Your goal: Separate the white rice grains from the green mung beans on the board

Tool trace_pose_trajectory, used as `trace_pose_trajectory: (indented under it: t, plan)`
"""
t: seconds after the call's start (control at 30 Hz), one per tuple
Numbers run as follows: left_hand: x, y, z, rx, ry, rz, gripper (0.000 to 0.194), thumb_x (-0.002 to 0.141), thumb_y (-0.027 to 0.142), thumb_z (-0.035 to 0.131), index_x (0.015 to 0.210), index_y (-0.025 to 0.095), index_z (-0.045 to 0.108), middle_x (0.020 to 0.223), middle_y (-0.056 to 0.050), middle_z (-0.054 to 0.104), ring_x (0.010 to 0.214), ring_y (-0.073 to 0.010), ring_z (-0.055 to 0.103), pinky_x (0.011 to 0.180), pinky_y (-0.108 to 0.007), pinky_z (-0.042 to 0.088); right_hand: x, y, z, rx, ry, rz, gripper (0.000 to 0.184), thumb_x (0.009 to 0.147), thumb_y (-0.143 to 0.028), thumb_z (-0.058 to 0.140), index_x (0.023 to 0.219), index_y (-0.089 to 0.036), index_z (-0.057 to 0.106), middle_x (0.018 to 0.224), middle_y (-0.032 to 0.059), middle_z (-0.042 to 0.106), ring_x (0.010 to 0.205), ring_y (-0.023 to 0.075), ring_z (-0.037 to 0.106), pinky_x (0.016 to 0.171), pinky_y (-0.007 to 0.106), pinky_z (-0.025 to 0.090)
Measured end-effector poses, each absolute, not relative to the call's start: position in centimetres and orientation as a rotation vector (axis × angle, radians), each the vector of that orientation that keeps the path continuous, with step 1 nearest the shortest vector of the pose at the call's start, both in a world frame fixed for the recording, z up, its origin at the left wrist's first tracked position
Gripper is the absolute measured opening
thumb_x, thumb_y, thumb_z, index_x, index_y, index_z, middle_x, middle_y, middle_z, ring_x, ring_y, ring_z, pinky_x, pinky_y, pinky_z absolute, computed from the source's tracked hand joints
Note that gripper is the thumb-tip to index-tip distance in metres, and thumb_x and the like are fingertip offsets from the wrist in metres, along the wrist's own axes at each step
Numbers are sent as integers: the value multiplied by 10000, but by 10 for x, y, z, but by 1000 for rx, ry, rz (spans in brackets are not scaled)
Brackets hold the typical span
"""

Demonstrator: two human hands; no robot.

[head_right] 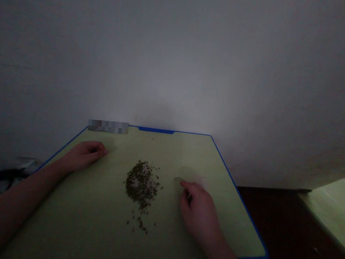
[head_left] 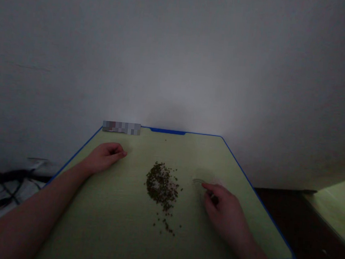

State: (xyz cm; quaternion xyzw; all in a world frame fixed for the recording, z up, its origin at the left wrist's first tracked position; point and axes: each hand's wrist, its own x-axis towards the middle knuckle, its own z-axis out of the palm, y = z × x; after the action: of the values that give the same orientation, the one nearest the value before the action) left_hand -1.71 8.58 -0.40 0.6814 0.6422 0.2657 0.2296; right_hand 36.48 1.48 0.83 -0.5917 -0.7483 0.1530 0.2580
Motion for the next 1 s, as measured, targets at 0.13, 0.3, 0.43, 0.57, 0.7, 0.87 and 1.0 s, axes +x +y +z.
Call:
trace_pose_trajectory:
  t: [0.13, 0.3, 0.43, 0.57, 0.7, 0.87, 1.0]
  plan:
    - [-15, 84, -1, 1871, 1766, 735, 328, 734, 474, 476, 597, 176, 500, 537, 42, 418, 528, -109, 410, 508, -218, 336, 344, 19, 12, -1500, -2135, 443, 320, 798, -157, 449, 1041, -175, 656, 869, 59, 678, 711, 157, 608, 664, 276, 471]
    - [-15, 83, -1, 1862, 1770, 728, 316, 724, 469, 480, 615, 176, 517, 547, 33, 431, 535, -115, 416, 500, -219, 338, 347, 26, 7, -1569, -2146, 395, 334, 783, -157, 449, 1044, -170, 657, 913, 72, 688, 754, 175, 621, 691, 302, 482]
    - [-18, 85, -4, 1873, 1758, 730, 319, 728, 468, 480, 607, 176, 515, 548, 32, 431, 530, -112, 415, 502, -219, 339, 370, 26, 5, -1679, -2049, 317, 314, 777, -179, 463, 1021, -171, 661, 845, 69, 695, 719, 180, 632, 665, 306, 489]
    - [-18, 86, -4, 1892, 1766, 712, 334, 734, 486, 476, 618, 176, 521, 550, 32, 440, 528, -115, 426, 507, -224, 342, 379, 22, 8, -1653, -1998, 372, 307, 793, -212, 467, 1032, -172, 655, 850, 66, 695, 678, 172, 625, 633, 300, 488]
    - [-16, 84, -1, 1899, 1785, 704, 335, 731, 482, 472, 609, 174, 520, 545, 31, 438, 534, -117, 428, 509, -223, 343, 367, 17, 9, -1526, -2082, 488, 307, 803, -186, 455, 1039, -187, 652, 863, 50, 682, 676, 155, 604, 625, 281, 473]
    - [-15, 84, 0, 1883, 1782, 715, 313, 721, 465, 473, 627, 173, 539, 565, 22, 469, 561, -123, 443, 511, -219, 354, 354, 13, 8, -1474, -2148, 590, 320, 797, -152, 452, 1041, -186, 655, 813, 42, 672, 661, 151, 589, 631, 273, 465]
    - [-15, 85, -1, 1882, 1770, 723, 325, 723, 476, 473, 619, 174, 532, 558, 26, 457, 553, -117, 431, 510, -216, 355, 347, 13, 9, -1462, -2169, 589, 324, 797, -151, 457, 1051, -180, 656, 880, 54, 680, 704, 160, 607, 656, 278, 469]
